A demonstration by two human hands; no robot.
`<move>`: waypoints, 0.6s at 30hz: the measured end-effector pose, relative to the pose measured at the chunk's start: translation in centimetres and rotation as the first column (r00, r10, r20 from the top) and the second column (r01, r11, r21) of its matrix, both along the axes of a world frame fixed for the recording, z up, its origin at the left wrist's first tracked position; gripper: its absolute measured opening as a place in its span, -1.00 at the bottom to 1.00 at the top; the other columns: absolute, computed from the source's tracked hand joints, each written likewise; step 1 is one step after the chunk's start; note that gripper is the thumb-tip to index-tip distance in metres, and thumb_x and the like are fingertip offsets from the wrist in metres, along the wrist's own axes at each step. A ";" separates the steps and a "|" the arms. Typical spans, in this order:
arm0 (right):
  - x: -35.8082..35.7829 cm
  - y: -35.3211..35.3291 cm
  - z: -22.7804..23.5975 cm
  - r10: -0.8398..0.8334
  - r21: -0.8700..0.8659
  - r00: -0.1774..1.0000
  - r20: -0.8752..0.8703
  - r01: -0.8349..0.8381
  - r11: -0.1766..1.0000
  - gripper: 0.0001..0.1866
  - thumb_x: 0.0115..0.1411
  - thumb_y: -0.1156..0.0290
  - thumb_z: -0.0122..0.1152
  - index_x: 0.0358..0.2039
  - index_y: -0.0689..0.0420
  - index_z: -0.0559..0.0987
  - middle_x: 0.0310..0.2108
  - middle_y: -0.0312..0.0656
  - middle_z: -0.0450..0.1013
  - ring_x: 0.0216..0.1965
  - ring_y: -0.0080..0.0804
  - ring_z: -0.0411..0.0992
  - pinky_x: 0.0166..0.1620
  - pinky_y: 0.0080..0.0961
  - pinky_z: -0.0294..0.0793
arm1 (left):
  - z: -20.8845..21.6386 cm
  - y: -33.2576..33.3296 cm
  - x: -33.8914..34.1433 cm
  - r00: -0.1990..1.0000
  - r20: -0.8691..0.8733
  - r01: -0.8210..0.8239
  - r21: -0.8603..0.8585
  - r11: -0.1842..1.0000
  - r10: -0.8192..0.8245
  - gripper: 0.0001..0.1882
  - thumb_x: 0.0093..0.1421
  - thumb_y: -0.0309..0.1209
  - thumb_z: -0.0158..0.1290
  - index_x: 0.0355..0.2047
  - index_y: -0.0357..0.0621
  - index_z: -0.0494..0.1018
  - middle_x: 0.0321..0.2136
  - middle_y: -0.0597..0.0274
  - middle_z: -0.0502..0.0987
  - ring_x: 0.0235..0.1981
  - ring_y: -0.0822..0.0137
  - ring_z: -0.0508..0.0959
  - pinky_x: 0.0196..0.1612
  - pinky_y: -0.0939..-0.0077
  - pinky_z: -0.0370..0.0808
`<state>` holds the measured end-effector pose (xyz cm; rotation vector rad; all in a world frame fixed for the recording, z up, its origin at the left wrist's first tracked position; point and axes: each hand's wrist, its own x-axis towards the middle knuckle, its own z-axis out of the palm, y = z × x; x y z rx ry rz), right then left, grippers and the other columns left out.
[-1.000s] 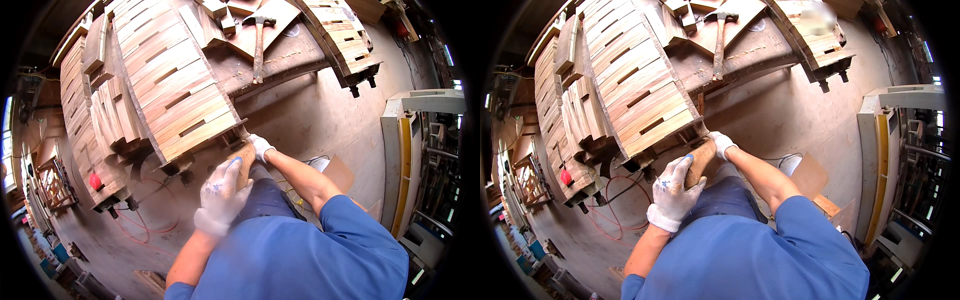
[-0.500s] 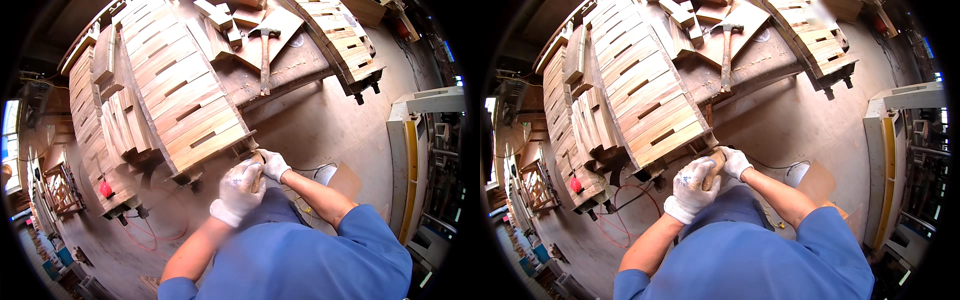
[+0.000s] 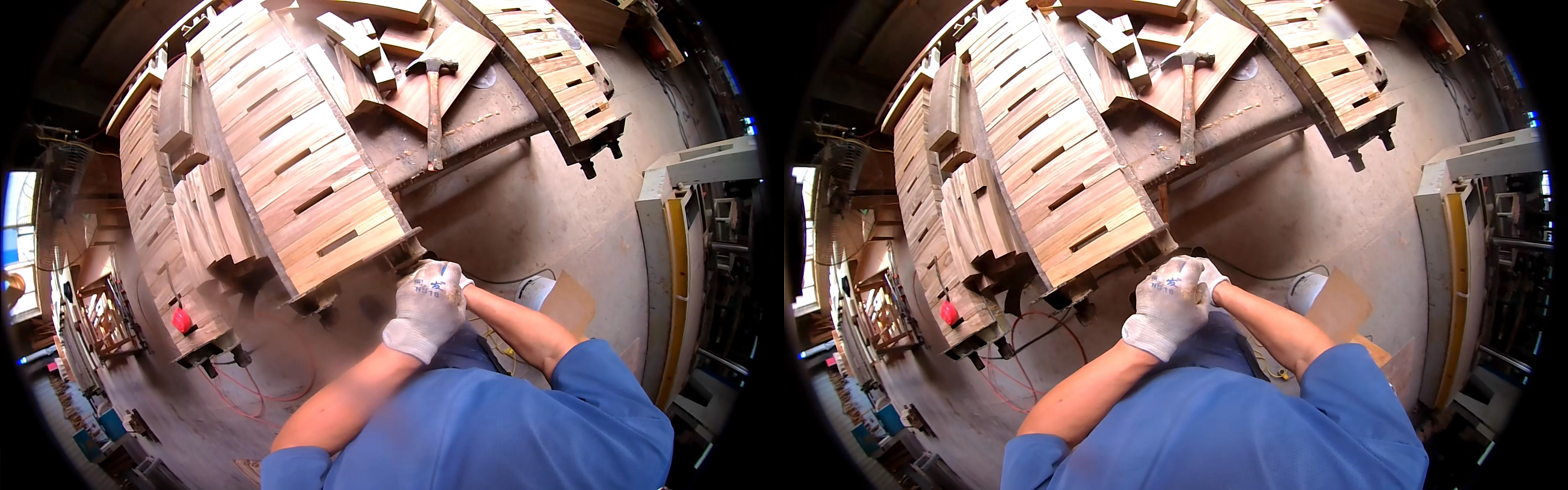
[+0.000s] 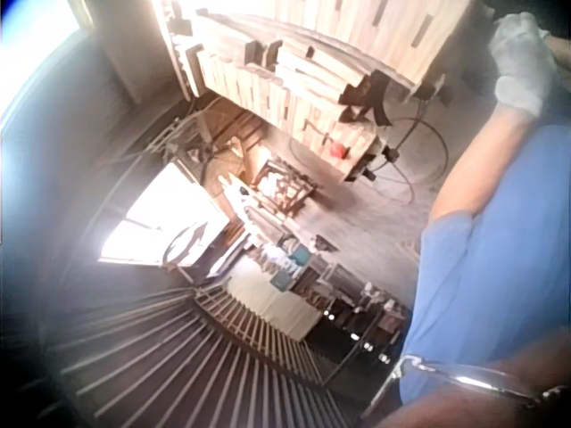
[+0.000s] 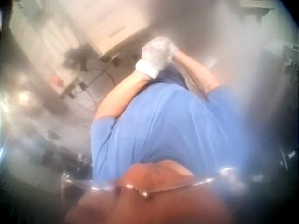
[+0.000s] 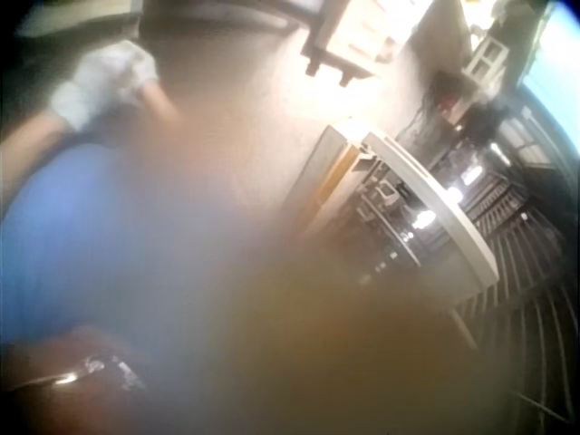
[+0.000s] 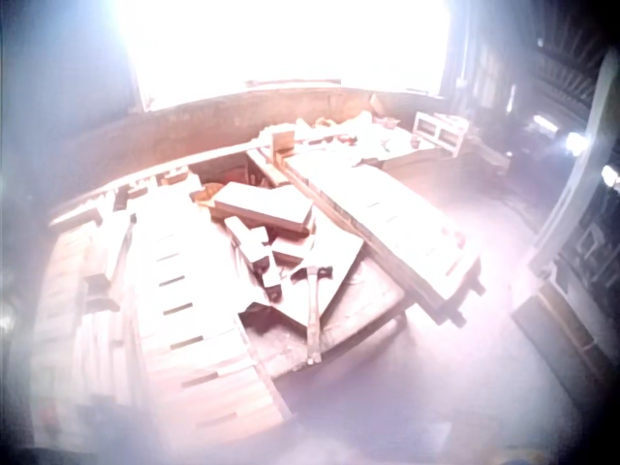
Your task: The person assembles wooden crates by aligning slats and using a hammer to drive nails. They then move to a workbench to use a pneumatic nail gun on a long, carved wooden piece, securing it with nails.
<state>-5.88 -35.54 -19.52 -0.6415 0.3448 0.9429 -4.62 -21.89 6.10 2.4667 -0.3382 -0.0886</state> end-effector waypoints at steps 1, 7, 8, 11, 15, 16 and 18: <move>0.0 0.4 -0.4 -0.031 0.079 0.996 -0.085 0.038 0.996 -0.70 0.48 0.30 -0.10 -0.02 0.09 0.60 -0.02 -0.19 0.61 0.02 -0.24 0.55 0.18 -0.26 0.53 | -0.1 -0.2 0.2 1.000 -0.029 -0.002 0.015 1.000 0.003 -0.71 0.06 -0.39 0.26 -0.19 -0.09 0.53 -0.25 0.06 0.63 -0.28 0.00 0.68 -0.24 0.14 0.66; -0.1 -0.3 -0.3 -0.067 0.192 0.966 -0.248 0.116 0.974 -0.74 0.41 0.31 0.02 -0.06 0.08 0.63 -0.07 -0.19 0.63 -0.03 -0.28 0.57 0.13 -0.29 0.55 | -0.1 -1.7 1.2 0.993 -0.113 0.033 0.097 0.995 -0.022 -0.79 0.09 -0.35 0.24 -0.27 -0.09 0.52 -0.29 0.07 0.63 -0.26 0.00 0.69 -0.24 0.13 0.66; -0.3 -0.6 -0.2 -0.057 0.176 0.969 -0.242 0.102 0.979 -0.75 0.40 0.31 0.04 -0.07 0.08 0.64 -0.08 -0.19 0.63 -0.04 -0.28 0.57 0.11 -0.30 0.55 | -0.1 -1.8 1.2 0.993 -0.116 0.036 0.115 0.993 -0.023 -0.79 0.10 -0.35 0.24 -0.27 -0.09 0.52 -0.29 0.07 0.63 -0.26 0.01 0.69 -0.23 0.13 0.67; -0.6 -1.4 0.0 -0.033 0.131 0.977 -0.212 0.062 0.989 -0.77 0.35 0.31 0.11 -0.09 0.08 0.66 -0.11 -0.20 0.64 -0.07 -0.30 0.58 0.08 -0.31 0.56 | -0.3 -2.0 1.2 0.992 -0.123 0.035 0.111 0.993 -0.021 -0.76 0.12 -0.31 0.26 -0.24 -0.09 0.52 -0.26 0.06 0.63 -0.24 0.02 0.70 -0.22 0.09 0.67; -0.8 -2.7 0.2 -0.008 0.046 0.987 -0.160 0.016 0.999 -0.79 0.30 0.31 0.21 -0.12 0.08 0.68 -0.15 -0.20 0.66 -0.11 -0.32 0.60 0.04 -0.34 0.58 | -0.5 -3.2 1.6 0.984 -0.174 0.074 0.161 0.984 -0.045 -0.79 0.15 -0.36 0.21 -0.21 -0.09 0.52 -0.24 0.05 0.62 -0.15 0.03 0.69 -0.19 0.06 0.66; -0.6 -2.8 0.3 0.013 0.027 0.990 -0.142 -0.010 1.000 -0.79 0.28 0.31 0.23 -0.13 0.07 0.69 -0.16 -0.20 0.66 -0.11 -0.33 0.60 0.03 -0.34 0.58 | -0.8 -3.5 1.9 0.984 -0.176 0.074 0.187 0.979 -0.041 -0.80 0.14 -0.39 0.18 -0.20 -0.09 0.52 -0.24 0.05 0.61 -0.13 0.04 0.69 -0.19 0.06 0.66; -0.4 -3.0 0.6 0.056 -0.050 0.994 -0.090 -0.060 0.997 -0.79 0.26 0.32 0.28 -0.15 0.07 0.70 -0.19 -0.21 0.67 -0.13 -0.34 0.61 0.01 -0.35 0.59 | -0.6 -3.7 2.0 0.990 -0.141 0.056 0.187 0.981 -0.029 -0.77 0.07 -0.44 0.21 -0.22 -0.11 0.55 -0.31 0.00 0.64 -0.22 0.01 0.71 -0.24 0.08 0.66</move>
